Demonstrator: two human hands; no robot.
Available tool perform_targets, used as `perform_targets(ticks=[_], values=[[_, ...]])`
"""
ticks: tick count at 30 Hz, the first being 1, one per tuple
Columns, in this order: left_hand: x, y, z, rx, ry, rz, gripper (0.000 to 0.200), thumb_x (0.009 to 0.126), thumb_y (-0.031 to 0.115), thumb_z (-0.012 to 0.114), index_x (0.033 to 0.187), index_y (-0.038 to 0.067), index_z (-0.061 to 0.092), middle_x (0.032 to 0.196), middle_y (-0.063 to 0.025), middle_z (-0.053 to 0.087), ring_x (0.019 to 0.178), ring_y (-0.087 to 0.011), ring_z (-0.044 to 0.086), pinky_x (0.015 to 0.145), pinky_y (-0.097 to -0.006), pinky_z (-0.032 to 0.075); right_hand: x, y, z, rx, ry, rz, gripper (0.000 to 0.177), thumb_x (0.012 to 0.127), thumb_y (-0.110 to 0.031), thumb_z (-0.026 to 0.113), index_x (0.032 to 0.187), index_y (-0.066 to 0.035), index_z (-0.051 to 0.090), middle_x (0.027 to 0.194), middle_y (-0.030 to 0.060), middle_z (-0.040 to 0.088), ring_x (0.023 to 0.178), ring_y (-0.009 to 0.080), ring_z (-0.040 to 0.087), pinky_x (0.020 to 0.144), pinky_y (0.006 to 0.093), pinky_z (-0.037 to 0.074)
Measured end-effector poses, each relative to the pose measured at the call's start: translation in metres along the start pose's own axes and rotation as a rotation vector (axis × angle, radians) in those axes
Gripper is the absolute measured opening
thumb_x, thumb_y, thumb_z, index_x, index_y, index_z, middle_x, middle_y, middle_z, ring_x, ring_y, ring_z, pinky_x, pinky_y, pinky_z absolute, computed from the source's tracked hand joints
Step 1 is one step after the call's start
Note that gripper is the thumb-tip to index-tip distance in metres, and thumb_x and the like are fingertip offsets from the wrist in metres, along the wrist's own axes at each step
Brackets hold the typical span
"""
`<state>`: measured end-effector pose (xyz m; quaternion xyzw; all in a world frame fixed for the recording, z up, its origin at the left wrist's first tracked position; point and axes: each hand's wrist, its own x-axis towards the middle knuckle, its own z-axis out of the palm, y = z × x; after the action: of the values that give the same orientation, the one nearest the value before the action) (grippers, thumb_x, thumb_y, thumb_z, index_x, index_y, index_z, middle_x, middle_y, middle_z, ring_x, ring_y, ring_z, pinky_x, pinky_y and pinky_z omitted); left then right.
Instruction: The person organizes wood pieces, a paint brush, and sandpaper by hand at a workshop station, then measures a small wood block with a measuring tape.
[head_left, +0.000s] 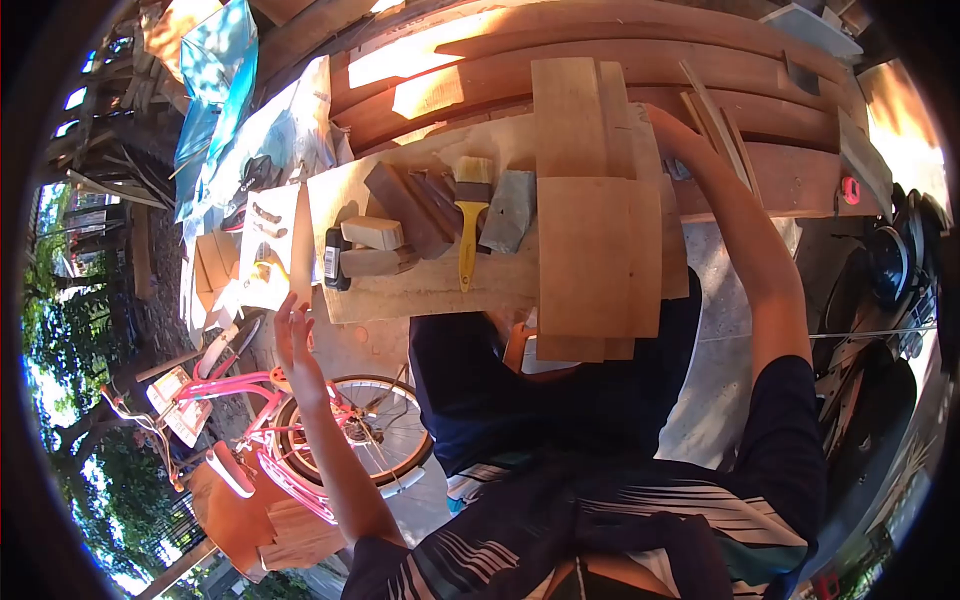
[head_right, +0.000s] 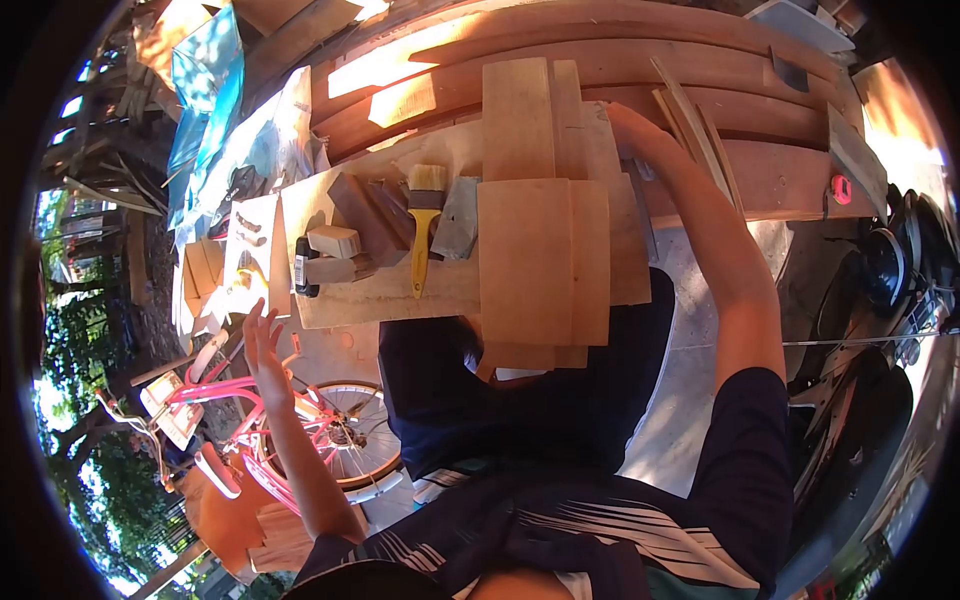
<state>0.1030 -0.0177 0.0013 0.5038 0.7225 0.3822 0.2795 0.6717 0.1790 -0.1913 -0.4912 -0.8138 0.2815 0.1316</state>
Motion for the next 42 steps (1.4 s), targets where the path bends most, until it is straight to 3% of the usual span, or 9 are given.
perform_targets(ticks=[3,10,12,13,18,26,29,35,42], values=[[-0.008,0.001,0.002,-0.034,-0.006,0.01,0.045,0.103,0.033,0.051,0.136,0.002,0.054,0.133,-0.0117,0.056,0.124,-0.0219,0.054,0.105,-0.0384,0.042,-0.005,0.0,-0.014,-0.367,0.009,0.009,0.03,0.085,-0.018,0.067,0.112,-0.008,0.065,0.114,0.0134,0.069,0.099,0.0351,0.066,0.083,0.0405,0.053],[-0.018,-0.008,-0.001,0.02,-0.056,0.138,0.038,0.103,0.028,0.049,0.13,0.003,0.059,0.135,-0.0114,0.056,0.122,-0.022,0.055,0.104,-0.0395,0.043,-0.038,0.01,-0.039,0.023,0.604,0.24,0.023,0.09,-0.021,0.069,0.106,-0.004,0.065,0.09,0.0135,0.072,0.081,0.0285,0.07,0.074,0.0383,0.054],[-0.016,0.002,0.009,0.117,-0.079,0.278,0.027,0.1,0.022,0.056,0.117,0.003,0.065,0.124,-0.0121,0.063,0.116,-0.0244,0.059,0.099,-0.0371,0.045,-0.045,0.026,-0.04,0.132,0.968,0.22,0.026,0.092,-0.025,0.068,0.107,-0.003,0.065,0.088,0.0143,0.072,0.078,0.0243,0.071,0.072,0.0347,0.054],[-0.014,0.009,0.016,0.167,-0.091,0.346,0.022,0.098,0.019,0.06,0.111,0.003,0.067,0.118,-0.0125,0.066,0.114,-0.0256,0.06,0.097,-0.036,0.046,-0.055,0.009,-0.054,0.102,1.029,0.317,0.029,0.092,-0.024,0.071,0.109,-0.001,0.066,0.089,0.0123,0.073,0.077,0.0171,0.071,0.071,0.0292,0.054],[0.019,0.061,0.079,0.419,-0.161,0.857,0.011,0.089,0.009,0.067,0.098,0.005,0.072,0.1,-0.0089,0.07,0.093,-0.0293,0.062,0.085,-0.0386,0.05,-0.106,-0.06,-0.101,0.396,1.258,0.215,0.021,0.09,-0.012,0.073,0.104,-0.001,0.062,0.08,0.0037,0.067,0.07,0.0124,0.064,0.066,0.0268,0.051],[0.104,0.078,0.183,0.977,-0.416,0.736,0.025,0.084,0.029,0.07,0.105,0.018,0.077,0.107,-0.0092,0.069,0.111,-0.0281,0.058,0.097,-0.043,0.046,-0.207,-0.184,-0.064,0.664,1.35,0.21,0.02,0.091,-0.004,0.07,0.104,-0.003,0.055,0.078,0.0057,0.063,0.07,0.0123,0.061,0.067,0.0268,0.046],[0.107,0.083,0.193,1.007,-0.53,0.641,0.027,0.082,0.033,0.069,0.099,0.014,0.079,0.11,-0.0121,0.069,0.115,-0.0291,0.057,0.097,-0.0455,0.044,-0.243,-0.204,-0.041,0.734,1.383,0.257,0.017,0.093,-0.005,0.067,0.104,-0.002,0.054,0.077,0.0069,0.063,0.069,0.0135,0.061,0.066,0.028,0.046],[0.11,0.073,0.203,0.985,-0.44,0.657,0.027,0.077,0.032,0.073,0.098,0.016,0.079,0.107,-0.0107,0.067,0.114,-0.0293,0.057,0.101,-0.0474,0.039,-0.288,-0.221,0.002,0.886,1.532,0.355,0.018,0.098,-0.011,0.062,0.11,-0.002,0.052,0.076,0.0079,0.063,0.066,0.0145,0.061,0.059,0.0279,0.045],[0.117,0.076,0.206,0.775,-0.482,0.501,0.027,0.075,0.032,0.074,0.092,0.011,0.076,0.107,-0.0088,0.069,0.114,-0.0294,0.058,0.096,-0.0463,0.045,-0.292,-0.238,0.023,1.017,1.647,0.388,0.018,0.104,-0.021,0.053,0.106,-0.004,0.049,0.074,0.0091,0.063,0.063,0.0162,0.061,0.059,0.0287,0.047]])
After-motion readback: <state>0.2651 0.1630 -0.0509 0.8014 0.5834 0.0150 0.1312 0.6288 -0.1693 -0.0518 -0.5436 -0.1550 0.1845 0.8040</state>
